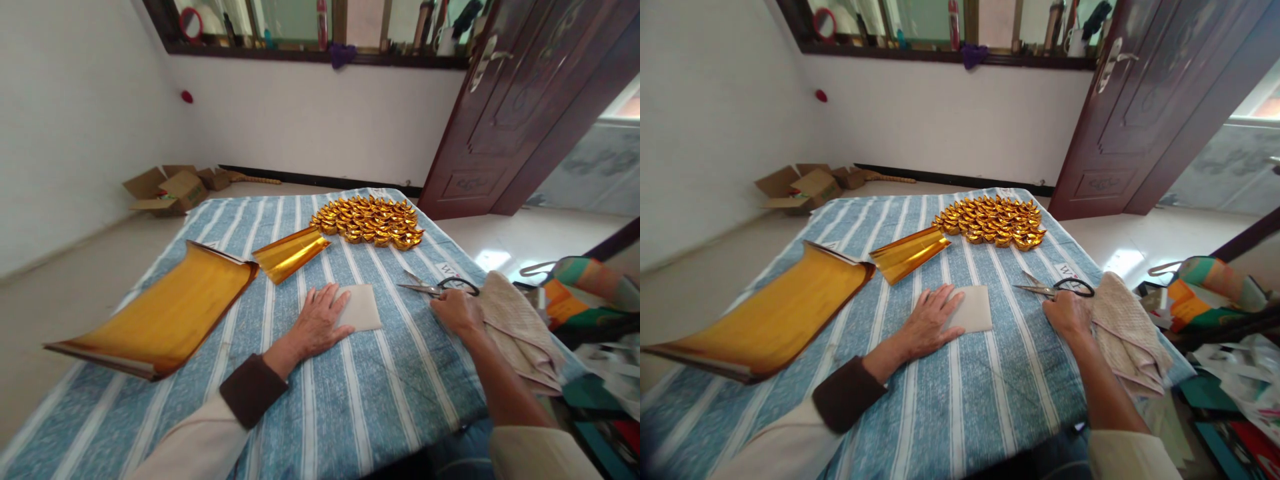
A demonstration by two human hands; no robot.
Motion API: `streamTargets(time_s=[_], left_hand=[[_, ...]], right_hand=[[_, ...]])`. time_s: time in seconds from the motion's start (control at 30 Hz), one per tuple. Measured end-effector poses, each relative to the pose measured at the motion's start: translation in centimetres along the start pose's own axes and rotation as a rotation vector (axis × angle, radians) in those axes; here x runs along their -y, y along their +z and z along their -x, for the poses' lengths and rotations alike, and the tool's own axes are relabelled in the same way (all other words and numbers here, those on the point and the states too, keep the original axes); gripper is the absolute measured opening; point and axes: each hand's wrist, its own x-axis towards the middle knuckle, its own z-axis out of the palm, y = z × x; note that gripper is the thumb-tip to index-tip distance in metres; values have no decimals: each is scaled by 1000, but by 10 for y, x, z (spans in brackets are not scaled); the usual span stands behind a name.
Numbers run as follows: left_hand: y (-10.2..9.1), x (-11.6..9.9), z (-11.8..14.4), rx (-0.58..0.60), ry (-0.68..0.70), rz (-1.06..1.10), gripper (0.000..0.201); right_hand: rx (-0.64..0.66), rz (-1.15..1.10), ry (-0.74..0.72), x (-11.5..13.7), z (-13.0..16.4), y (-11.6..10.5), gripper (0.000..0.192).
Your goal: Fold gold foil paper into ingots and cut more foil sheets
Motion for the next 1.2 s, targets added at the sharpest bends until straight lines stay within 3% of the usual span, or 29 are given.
streamTargets(time_s=[0.3,0.53,1.2], left_hand=[[0,0,1,-104,43,-8,70],[1,-1,2,-116,34,-37,70],[1,-1,2,-132,45,-55,72]], right_hand=[[17,-377,-268,-9,19,3,19],[43,-351,-414,-7,27,9,18],[-98,-321,-705,-15,31,26,10]])
